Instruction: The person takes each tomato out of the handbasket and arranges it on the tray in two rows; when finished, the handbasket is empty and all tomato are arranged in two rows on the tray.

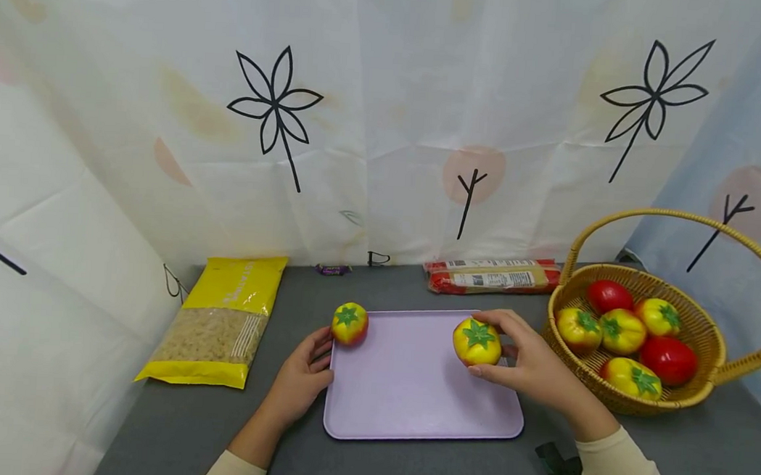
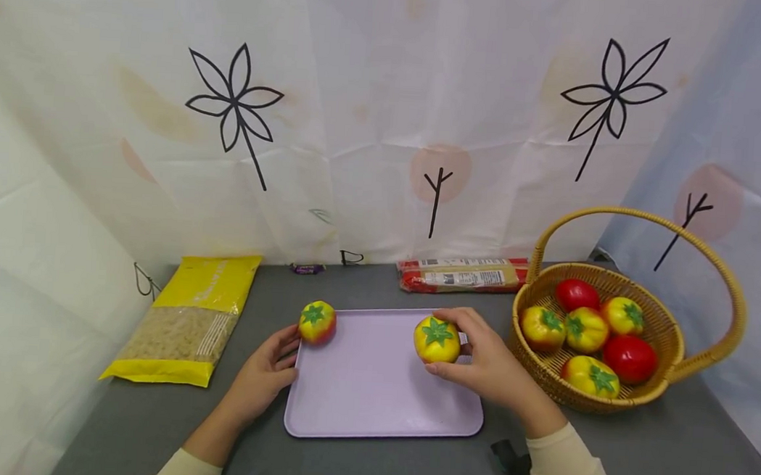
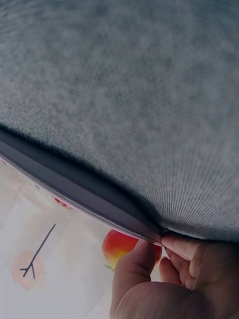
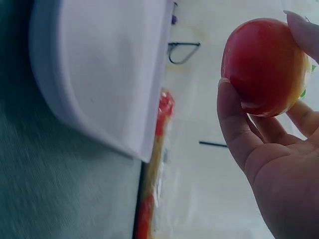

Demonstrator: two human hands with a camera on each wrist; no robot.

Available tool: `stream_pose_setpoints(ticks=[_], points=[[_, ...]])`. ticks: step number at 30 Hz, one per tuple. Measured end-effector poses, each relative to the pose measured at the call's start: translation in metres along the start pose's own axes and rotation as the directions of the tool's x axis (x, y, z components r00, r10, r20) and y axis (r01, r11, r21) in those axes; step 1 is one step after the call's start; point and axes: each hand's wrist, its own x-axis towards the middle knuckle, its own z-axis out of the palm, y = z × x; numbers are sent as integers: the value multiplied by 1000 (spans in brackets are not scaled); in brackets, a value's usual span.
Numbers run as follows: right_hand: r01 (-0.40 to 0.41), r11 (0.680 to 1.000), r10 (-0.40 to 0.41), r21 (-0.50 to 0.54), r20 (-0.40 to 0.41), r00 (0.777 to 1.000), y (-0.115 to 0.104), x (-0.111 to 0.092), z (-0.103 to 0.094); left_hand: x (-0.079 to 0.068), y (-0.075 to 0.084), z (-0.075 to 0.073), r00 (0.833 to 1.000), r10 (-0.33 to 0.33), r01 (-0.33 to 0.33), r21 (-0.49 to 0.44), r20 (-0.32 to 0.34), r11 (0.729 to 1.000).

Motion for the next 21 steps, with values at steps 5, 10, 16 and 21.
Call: stream_pose_setpoints(ticks=[5,10,16,21], points=[[-6,1000,5,23,29,1000,4,10,13,0,0,0,1000,0,0,3,2,1000],[-34,999,34,-1,48,998,7,25,23,0,0,-1,1000,-2,2,8,-1,1000],[-50,998,53,-28,92,994,4,41,31,0,-1,-1,1000,-13,13,18,0,1000],[-82,995,87,-50,124,988,-1,54,37,1,0,-1,999,-35,35,27,0,999]])
